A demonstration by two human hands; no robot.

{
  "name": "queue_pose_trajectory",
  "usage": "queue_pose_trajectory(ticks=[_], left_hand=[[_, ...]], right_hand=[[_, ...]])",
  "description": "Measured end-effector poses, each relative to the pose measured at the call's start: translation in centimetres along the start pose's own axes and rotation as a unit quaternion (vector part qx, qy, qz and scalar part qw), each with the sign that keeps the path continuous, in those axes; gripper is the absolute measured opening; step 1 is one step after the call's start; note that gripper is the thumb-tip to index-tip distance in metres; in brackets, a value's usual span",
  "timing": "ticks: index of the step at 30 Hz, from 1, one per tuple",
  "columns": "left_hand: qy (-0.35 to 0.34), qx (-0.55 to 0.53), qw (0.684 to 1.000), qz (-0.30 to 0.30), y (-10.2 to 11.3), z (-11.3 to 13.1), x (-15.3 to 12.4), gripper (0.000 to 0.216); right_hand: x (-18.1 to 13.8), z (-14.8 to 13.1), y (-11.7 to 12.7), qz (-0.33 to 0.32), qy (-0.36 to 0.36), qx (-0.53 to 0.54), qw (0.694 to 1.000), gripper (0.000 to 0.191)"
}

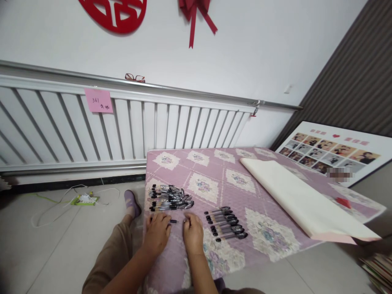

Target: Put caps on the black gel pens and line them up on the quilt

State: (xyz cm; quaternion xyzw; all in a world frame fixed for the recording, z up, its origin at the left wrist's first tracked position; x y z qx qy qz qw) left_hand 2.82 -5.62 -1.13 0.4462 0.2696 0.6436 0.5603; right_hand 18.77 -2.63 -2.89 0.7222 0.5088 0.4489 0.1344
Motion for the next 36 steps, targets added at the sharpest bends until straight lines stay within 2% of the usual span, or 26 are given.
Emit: queue_pose_trajectory(ticks=[7, 13, 16, 30, 36], left_hand=[[-0.007, 0.003, 1.000, 0.013, 0.2, 0.0, -0.1, 0.024], [-0.007, 0.001, 1.000, 0.015, 0.0, -0.1, -0.1, 0.021], [-0.008, 0.010, 1.000, 0.015, 0.0, 0.0, -0.1, 0.020], [-0.020, 0.029, 0.999, -0.003, 0.4, 0.2, -0.2, 0.015], [-0.022, 0.025, 0.999, -0.004, 0.3, 0.1, -0.3, 0.014]], right_hand=[[-0.7, -0.5, 0.5, 0.006, 0.002, -0.045, 0.999, 0.024], [-0.6, -1.5, 0.5, -0.039, 0.021, -0.151, 0.988, 0.022], [-0.6, -1.8, 0.6, -0.052, 0.022, -0.171, 0.984, 0.021], [-1.3, -2.0, 0.8, -0.053, 0.016, -0.174, 0.983, 0.019], [-1.4, -1.4, 1.1, -0.013, -0.004, -0.051, 0.999, 0.017]])
Point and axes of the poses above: each hand's wrist, its own x-axis towards the middle knuckle, its own y-axis out of the back of the hand, z = x × y, the point moved 3 cm from there along x, towards the middle knuckle, and after that the axes turned 3 degrees about z, right-handed, at the moved point
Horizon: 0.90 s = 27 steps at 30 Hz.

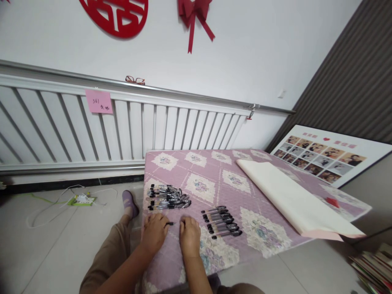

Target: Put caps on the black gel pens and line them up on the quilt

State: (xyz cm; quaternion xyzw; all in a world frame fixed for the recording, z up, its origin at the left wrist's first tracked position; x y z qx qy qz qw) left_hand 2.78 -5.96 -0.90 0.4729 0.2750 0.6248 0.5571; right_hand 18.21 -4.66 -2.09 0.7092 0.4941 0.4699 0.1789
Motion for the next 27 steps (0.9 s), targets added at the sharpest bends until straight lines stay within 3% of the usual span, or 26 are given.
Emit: queue_pose_trajectory(ticks=[9, 17, 27], left_hand=[[-0.010, -0.027, 0.999, 0.015, -0.4, -0.2, -0.1, 0.016], [-0.031, -0.017, 0.999, -0.004, -0.3, 0.0, -0.1, 0.020], [-0.038, -0.050, 0.998, -0.005, -0.3, 0.0, -0.3, 0.020]], right_hand=[[-0.2, 1.0, 0.1, 0.005, -0.055, 0.088, 0.995, 0.027], [-0.3, 0.7, 1.2, -0.004, -0.119, 0.237, 0.964, 0.024], [-0.5, 0.8, 1.0, -0.070, -0.149, 0.292, 0.942, 0.027]])
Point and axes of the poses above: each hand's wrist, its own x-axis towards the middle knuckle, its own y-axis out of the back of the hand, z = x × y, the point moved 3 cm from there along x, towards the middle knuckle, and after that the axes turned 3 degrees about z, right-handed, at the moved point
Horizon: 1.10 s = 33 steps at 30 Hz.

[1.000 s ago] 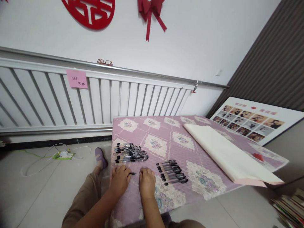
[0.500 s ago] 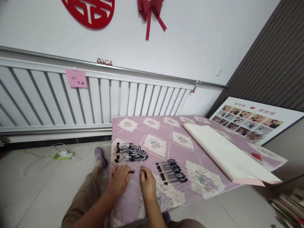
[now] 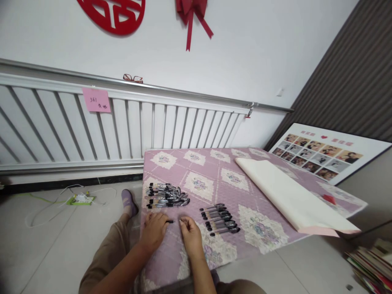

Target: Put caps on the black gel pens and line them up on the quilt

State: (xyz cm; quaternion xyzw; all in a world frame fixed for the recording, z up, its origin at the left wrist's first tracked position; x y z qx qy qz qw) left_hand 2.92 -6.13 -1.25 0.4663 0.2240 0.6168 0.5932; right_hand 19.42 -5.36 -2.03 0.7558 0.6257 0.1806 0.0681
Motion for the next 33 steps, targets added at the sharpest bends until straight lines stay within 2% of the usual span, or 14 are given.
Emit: queue_pose_trajectory(ticks=[14, 20, 33], left_hand=[[-0.022, -0.016, 1.000, 0.001, -0.2, -0.2, 0.0, 0.019], [-0.036, -0.030, 0.999, 0.007, -0.4, -0.4, -0.1, 0.021], [-0.045, -0.039, 0.998, -0.028, -0.4, -0.3, -0.2, 0.019]], right_hand=[[-0.2, -1.4, 0.0, -0.030, 0.028, -0.006, 0.999, 0.022], [-0.2, -1.0, -0.2, -0.069, -0.004, 0.015, 0.997, 0.022], [-0.3, -0.1, -0.6, -0.096, 0.008, 0.020, 0.995, 0.016]])
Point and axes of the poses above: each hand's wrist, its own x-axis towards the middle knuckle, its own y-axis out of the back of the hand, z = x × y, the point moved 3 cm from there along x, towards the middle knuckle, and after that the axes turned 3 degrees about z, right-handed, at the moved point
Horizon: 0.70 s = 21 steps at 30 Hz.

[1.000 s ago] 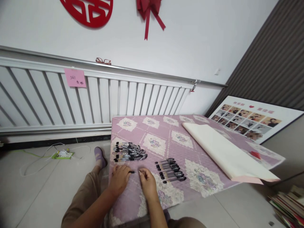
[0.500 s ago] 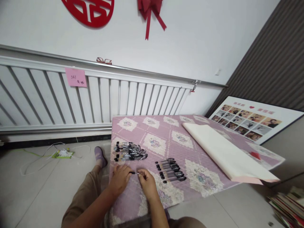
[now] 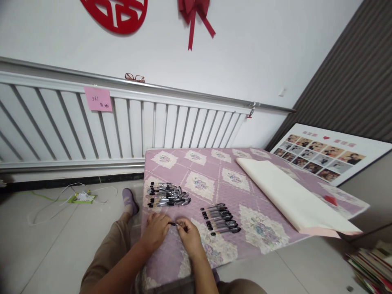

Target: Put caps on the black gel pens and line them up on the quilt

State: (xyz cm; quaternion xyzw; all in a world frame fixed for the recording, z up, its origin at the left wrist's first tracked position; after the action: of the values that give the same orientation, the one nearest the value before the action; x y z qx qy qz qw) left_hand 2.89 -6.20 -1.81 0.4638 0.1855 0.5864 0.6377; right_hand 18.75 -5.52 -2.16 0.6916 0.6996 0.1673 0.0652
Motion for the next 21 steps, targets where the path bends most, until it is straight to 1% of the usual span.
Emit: queue_pose_trajectory(ticks=[8, 11, 18, 21], left_hand=[[0.001, 0.014, 1.000, -0.016, -0.20, -0.16, 0.02, 0.017], [-0.005, -0.003, 1.000, -0.007, -0.18, -0.17, -0.03, 0.016], [-0.008, -0.016, 1.000, 0.005, -0.22, -0.21, -0.02, 0.014], [-0.007, -0.015, 1.000, 0.006, -0.19, -0.22, -0.01, 0.013]], right_hand=[[-0.02, -0.16, -0.03, -0.012, -0.018, 0.012, 1.000, 0.016], [0.02, -0.36, 0.07, -0.019, -0.021, 0.010, 1.000, 0.016], [0.00, -0.76, 0.20, -0.030, -0.016, -0.025, 0.999, 0.014], [-0.11, -0.84, 0.10, -0.025, 0.002, -0.046, 0.999, 0.015]])
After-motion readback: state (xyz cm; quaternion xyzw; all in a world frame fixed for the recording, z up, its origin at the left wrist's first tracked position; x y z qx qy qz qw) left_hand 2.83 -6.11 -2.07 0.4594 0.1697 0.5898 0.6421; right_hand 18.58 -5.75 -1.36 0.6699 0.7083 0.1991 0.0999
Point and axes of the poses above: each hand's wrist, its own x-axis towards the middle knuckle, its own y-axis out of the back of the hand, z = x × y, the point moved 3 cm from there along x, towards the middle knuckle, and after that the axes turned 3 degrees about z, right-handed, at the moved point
